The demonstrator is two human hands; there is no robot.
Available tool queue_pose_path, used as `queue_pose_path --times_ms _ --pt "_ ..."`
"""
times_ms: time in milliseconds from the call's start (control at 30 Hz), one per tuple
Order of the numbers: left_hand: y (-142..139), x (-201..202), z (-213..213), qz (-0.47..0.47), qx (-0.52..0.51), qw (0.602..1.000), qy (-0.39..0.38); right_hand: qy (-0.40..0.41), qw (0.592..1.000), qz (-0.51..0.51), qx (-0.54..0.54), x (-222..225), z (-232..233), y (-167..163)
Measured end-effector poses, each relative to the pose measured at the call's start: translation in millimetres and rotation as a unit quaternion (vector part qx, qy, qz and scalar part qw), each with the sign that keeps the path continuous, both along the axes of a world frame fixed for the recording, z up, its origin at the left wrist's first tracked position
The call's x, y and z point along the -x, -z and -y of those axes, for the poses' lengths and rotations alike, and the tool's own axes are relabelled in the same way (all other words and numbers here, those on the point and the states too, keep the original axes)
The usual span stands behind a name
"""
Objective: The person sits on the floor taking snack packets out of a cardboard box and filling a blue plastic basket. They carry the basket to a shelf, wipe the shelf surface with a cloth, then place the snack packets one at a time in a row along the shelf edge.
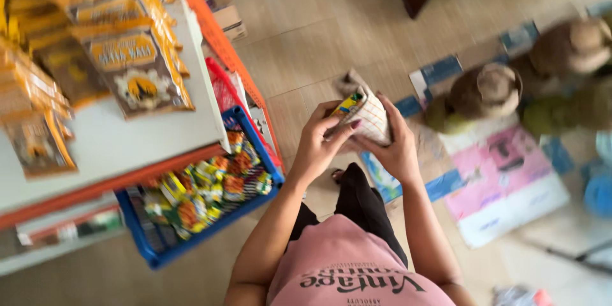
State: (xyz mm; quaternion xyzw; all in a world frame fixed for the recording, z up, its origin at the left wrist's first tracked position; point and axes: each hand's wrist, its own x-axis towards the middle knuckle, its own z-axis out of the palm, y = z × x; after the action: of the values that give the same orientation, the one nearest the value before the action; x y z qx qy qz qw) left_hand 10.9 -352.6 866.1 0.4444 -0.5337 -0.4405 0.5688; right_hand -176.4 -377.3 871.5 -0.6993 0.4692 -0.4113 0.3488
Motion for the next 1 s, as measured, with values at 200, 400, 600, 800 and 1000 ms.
queue_pose_path --times_ms 200,400,600,800,1000 --pt "1.6 -61.5 -54.7 0.330 0.142 0.933 -0.015 0.186 0.980 -0.001 -0.070 -31.1 -110.2 27.2" --pt "7.1 -84.9 -105.9 0.351 0.202 0.914 0.005 0.326 0.927 0.127 -0.138 -43.0 -210.0 42.8" --pt "47.3 -115.7 -177.3 0.427 0.202 0.880 0.034 0.366 0.917 0.119 -0.104 -70.8 -298.9 50.5" --pt "100.0 -184.5 -256.8 0.533 0.128 0.836 0.008 0.399 0.885 0.120 -0.210 -123.2 -373.6 60.3" --pt "93.9 -256.1 -302.6 0.536 0.075 0.841 0.015 0.350 0.916 0.108 -0.167 -181.4 -411.5 62.1"
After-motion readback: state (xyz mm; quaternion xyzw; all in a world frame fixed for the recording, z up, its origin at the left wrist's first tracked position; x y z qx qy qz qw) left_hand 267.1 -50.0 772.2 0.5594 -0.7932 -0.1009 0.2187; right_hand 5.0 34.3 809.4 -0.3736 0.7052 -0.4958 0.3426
